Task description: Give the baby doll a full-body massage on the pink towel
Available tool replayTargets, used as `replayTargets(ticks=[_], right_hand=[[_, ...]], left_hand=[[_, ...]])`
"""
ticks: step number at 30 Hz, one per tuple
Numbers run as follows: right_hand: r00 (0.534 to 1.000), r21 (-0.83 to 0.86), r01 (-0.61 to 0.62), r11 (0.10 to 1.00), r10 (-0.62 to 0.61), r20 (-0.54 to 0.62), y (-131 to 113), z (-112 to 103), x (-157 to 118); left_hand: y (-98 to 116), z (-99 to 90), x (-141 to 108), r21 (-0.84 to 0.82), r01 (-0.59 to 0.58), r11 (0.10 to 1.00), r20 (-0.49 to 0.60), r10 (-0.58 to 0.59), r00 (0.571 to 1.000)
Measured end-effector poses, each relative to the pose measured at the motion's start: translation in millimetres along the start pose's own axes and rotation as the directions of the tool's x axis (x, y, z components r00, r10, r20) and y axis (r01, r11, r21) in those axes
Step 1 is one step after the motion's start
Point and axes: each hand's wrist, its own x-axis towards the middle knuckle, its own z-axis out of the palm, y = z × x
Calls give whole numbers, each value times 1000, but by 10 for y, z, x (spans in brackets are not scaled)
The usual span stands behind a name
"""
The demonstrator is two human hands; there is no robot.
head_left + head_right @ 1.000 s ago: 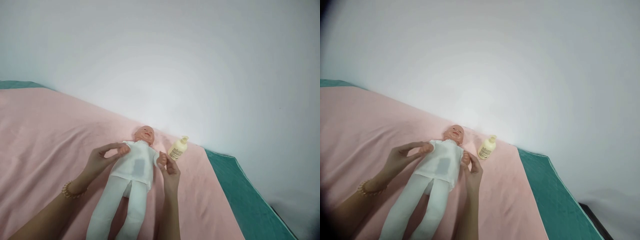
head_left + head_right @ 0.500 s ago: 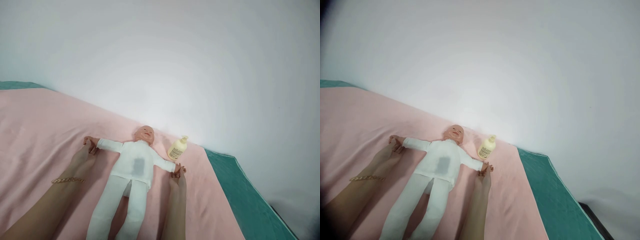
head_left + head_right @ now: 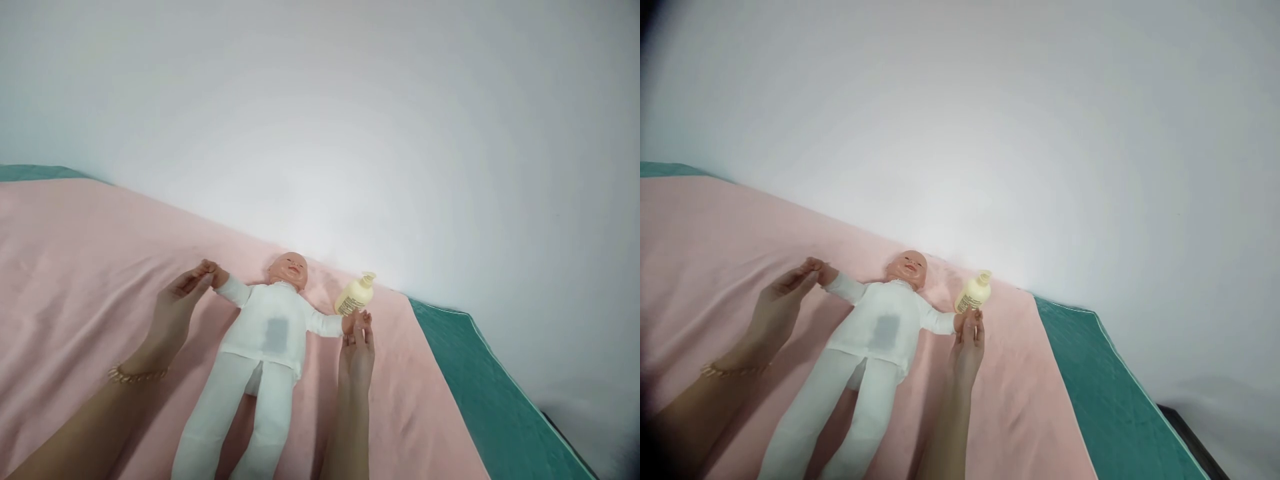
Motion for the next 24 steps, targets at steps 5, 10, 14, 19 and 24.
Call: replayTargets(ticks=[5,10,14,19,24], right_hand=[[929,-94,88,992,-47,366,-265,296,-374],[751,-208,260,943,-62,657,-221,418,-538],[646,-239,370,898,-64,760,-203,481,-578],[581,-301,454,839,-22,814,-205,505,-598],[587,-288,433,854,-25,809,-200,486,-588]], left_hand=[[-77,104,-82,200,-307,930,369,218,903],[-263,213,-107,110,-624,774,708,380,596],[-303,251,-130,101,-720,686,749,424,509],[-316,258,-150,132,-753,645,784,396,477],[-283,250,-134,93,-677,730,760,387,522]])
